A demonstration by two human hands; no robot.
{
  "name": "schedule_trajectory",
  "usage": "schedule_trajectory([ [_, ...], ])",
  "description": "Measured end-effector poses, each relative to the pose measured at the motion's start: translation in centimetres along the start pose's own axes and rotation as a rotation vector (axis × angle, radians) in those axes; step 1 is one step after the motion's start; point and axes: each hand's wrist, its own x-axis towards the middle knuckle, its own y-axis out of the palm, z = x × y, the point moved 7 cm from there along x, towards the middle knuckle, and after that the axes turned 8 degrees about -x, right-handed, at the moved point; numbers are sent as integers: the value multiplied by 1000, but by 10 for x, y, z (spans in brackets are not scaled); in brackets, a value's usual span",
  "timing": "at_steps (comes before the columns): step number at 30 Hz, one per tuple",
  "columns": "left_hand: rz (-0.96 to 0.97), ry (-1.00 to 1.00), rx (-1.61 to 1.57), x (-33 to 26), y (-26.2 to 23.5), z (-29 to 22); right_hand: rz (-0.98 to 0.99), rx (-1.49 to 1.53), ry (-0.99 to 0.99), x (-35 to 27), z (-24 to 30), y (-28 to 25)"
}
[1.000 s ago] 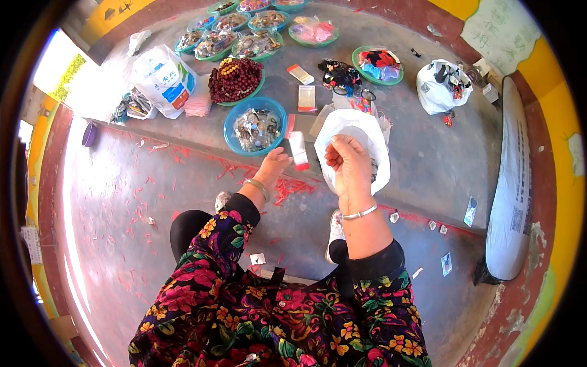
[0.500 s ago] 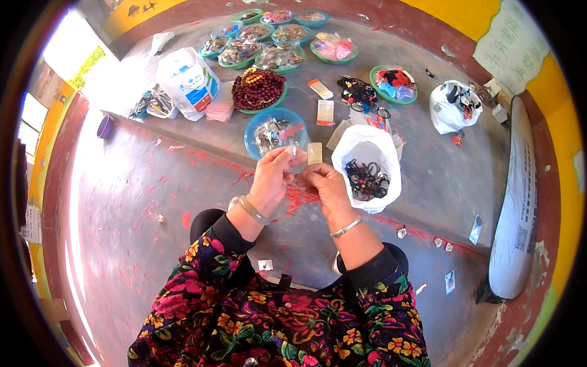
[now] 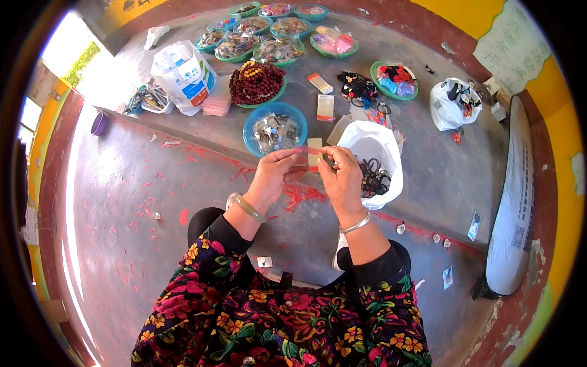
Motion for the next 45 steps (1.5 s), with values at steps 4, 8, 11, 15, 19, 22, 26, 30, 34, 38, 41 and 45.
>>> schedule_trajectory([
  [4, 44, -4, 45, -3, 6, 3, 12, 250, 157, 4, -29, 9],
  [8, 50, 23, 24, -5, 5, 1, 324, 668, 504, -7, -39, 31],
  [11, 44, 49, 28, -5, 3, 1, 390, 626, 488, -9, -38, 35],
  [15, 40, 58, -6, -8, 6, -4, 363, 526, 408, -7, -30, 30],
  [19, 79, 25, -78, -8, 5, -5, 388, 513, 408, -6, -26, 29],
  [22, 106, 35, -99, -7, 5, -4, 404, 482, 363, -5, -29, 29],
  [26, 134, 42, -102, -10, 9, -9, 479, 408, 357, -5, -30, 29],
  [30, 132, 31, -128, -10, 8, -10, 485, 435, 348, -5, -27, 27],
  [34, 121, 21, -100, -14, 13, -13, 458, 446, 359, -4, -26, 24],
  [38, 99, 63, 174, -13, 5, -6, 428, 451, 340, -2, -30, 23],
  [41, 76, 46, 242, -17, 5, -8, 426, 473, 341, -3, -30, 23],
  [45, 62, 49, 253, -16, -2, -8, 422, 471, 330, -3, -25, 25],
])
